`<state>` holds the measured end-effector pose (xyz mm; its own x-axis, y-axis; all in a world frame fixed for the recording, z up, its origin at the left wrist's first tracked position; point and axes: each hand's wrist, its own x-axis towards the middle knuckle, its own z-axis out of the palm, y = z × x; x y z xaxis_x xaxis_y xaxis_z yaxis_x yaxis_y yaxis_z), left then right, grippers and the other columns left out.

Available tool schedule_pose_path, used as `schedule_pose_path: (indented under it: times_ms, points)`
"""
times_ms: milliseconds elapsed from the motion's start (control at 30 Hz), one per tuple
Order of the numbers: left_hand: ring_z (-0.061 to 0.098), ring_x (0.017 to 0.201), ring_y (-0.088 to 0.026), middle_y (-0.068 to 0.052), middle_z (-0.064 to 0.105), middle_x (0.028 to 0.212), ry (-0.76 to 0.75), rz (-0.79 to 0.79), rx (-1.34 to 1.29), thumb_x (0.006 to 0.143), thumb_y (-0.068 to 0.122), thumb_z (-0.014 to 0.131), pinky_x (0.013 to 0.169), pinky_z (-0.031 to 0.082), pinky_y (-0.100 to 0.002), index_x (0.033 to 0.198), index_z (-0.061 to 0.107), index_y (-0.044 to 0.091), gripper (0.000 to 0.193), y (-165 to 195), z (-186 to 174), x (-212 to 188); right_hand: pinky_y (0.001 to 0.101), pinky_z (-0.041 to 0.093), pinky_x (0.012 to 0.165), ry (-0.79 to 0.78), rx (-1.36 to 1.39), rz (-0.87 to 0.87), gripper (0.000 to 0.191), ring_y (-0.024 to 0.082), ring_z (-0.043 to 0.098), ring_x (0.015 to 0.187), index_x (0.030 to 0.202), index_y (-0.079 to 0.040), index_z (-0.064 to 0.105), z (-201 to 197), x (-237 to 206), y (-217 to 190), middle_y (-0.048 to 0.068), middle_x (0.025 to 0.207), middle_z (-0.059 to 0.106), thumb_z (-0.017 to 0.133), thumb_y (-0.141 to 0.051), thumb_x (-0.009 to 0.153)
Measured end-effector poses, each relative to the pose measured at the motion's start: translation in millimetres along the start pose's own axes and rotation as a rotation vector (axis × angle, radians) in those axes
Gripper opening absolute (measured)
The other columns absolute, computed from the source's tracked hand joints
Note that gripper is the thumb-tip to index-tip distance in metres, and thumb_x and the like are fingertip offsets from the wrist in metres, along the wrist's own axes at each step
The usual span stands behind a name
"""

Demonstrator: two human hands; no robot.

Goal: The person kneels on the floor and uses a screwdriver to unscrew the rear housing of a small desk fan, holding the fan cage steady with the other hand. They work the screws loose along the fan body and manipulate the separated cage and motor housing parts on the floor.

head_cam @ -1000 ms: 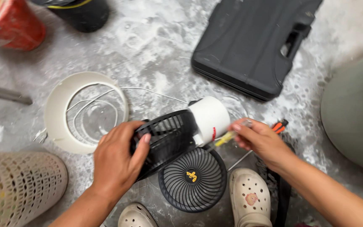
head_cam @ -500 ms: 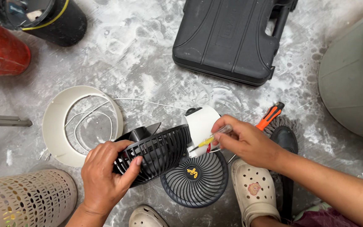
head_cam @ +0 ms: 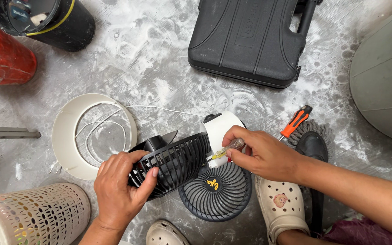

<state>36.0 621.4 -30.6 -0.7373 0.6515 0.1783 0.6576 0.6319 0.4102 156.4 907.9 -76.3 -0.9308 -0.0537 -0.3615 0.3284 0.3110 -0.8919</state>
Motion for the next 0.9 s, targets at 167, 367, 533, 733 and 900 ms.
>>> schedule_pose_path:
  times_ms: [167,367,533,733,900]
  points:
    - [0.062,0.074,-0.023,-0.003,0.065,0.080,0.007,0.010,-0.009,0.080,0.031,0.077,0.072,0.045,-0.037,0.097,0.071,0.010,0.028,2.1,1.3,0.6,0.0327,0.041,0.047,-0.033,0.014,-0.006,0.019,0.012,0.053,0.049,0.107,-0.009,0.061,-1.6,2.7,-2.8,0.003,0.064,0.070,0.063,-0.022,0.093]
    - [0.062,0.074,-0.023,-0.003,0.065,0.079,0.012,0.012,-0.016,0.080,0.031,0.077,0.072,0.045,-0.037,0.097,0.071,0.011,0.027,4.8,2.1,1.2,0.0341,0.039,0.047,-0.052,-0.034,0.005,0.018,0.013,0.051,0.047,0.105,-0.010,0.061,-1.3,4.8,-4.3,0.004,0.061,0.067,0.063,-0.021,0.092]
    - [0.062,0.074,-0.022,-0.002,0.064,0.079,0.013,0.016,-0.018,0.081,0.031,0.077,0.072,0.045,-0.037,0.096,0.071,0.010,0.027,5.5,2.9,2.5,0.0377,0.045,0.052,-0.044,-0.078,-0.062,0.020,0.020,0.061,0.051,0.107,-0.010,0.060,-0.1,5.7,-2.9,0.008,0.061,0.066,0.063,-0.022,0.092]
    - [0.061,0.073,-0.023,-0.002,0.062,0.077,0.013,0.013,-0.020,0.081,0.031,0.077,0.071,0.044,-0.037,0.096,0.071,0.010,0.027,6.3,2.7,4.4,0.0388,0.051,0.057,-0.040,-0.138,-0.107,0.020,0.024,0.071,0.060,0.107,-0.010,0.059,-1.8,6.2,-5.0,0.009,0.069,0.072,0.063,-0.024,0.093]
    - [0.061,0.074,-0.023,-0.002,0.063,0.078,0.021,0.022,-0.015,0.081,0.031,0.077,0.071,0.044,-0.037,0.096,0.071,0.010,0.027,7.1,3.0,4.0,0.0389,0.050,0.056,-0.049,-0.136,-0.076,0.021,0.024,0.071,0.058,0.108,-0.011,0.059,-6.0,7.9,-7.3,0.009,0.069,0.074,0.063,-0.024,0.092]
